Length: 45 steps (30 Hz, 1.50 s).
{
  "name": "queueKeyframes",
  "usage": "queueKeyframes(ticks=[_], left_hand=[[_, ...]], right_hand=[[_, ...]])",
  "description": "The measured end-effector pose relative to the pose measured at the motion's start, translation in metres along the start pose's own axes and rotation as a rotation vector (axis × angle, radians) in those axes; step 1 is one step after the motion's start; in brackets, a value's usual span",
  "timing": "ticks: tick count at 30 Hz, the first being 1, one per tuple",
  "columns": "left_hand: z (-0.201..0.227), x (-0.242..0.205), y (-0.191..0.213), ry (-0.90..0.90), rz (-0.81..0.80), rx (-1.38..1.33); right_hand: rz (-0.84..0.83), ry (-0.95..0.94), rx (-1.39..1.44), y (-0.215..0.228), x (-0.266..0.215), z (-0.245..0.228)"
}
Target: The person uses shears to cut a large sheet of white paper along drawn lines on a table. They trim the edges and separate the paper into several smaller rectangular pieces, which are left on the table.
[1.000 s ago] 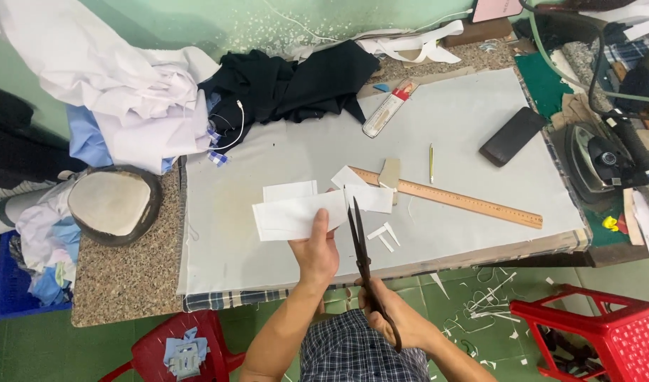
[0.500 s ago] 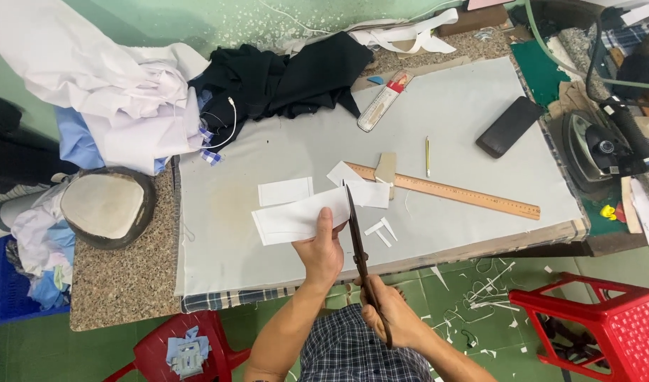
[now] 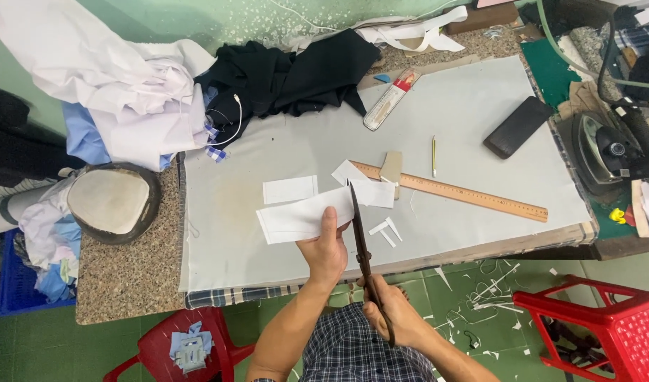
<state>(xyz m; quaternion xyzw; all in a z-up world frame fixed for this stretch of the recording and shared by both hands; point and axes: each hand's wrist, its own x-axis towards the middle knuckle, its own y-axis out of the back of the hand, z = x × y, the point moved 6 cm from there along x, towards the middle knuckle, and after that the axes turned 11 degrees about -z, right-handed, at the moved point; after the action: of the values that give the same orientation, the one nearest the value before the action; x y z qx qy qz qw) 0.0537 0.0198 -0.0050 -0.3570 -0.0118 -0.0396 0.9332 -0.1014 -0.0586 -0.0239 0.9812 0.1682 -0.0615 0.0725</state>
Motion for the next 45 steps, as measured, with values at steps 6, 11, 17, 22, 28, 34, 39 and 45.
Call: queueKeyframes(ticks=[6,11,17,22,28,34,39,45], left_hand=[[-0.003,0.0,0.003,0.022,0.01,0.004],[0.003,0.005,0.008,0.067,-0.055,0.121],[0.019,0.009,0.001,0.682,-0.946,0.868],[0.018,-0.005,0.004,0.727,-1.574,1.214],[-0.006,0.019,0.049,0.468,-0.882,0.023],[-0.026,-0.04,0.011,0.302,-0.8,0.248],[-0.046,-0.015,0.087,0.207,-0.37,0.53],[0.021,0.018,0.024,0.17,-0.007,0.06]], right_hand=[[0.006,-0.008,0.012,-0.001,0.0,0.004],[0.073,-0.003,0.131,0.005,-0.005,0.012],[0.345,0.118,0.274,0.065,-0.005,0.044],[0.47,0.187,0.495,0.084,0.007,0.027],[0.569,0.224,0.519,0.075,0.01,0.002],[0.533,0.182,0.501,0.07,0.021,0.003],[0.4,0.123,0.204,0.069,0.013,0.027],[-0.118,0.049,0.067,0.012,-0.002,-0.005]])
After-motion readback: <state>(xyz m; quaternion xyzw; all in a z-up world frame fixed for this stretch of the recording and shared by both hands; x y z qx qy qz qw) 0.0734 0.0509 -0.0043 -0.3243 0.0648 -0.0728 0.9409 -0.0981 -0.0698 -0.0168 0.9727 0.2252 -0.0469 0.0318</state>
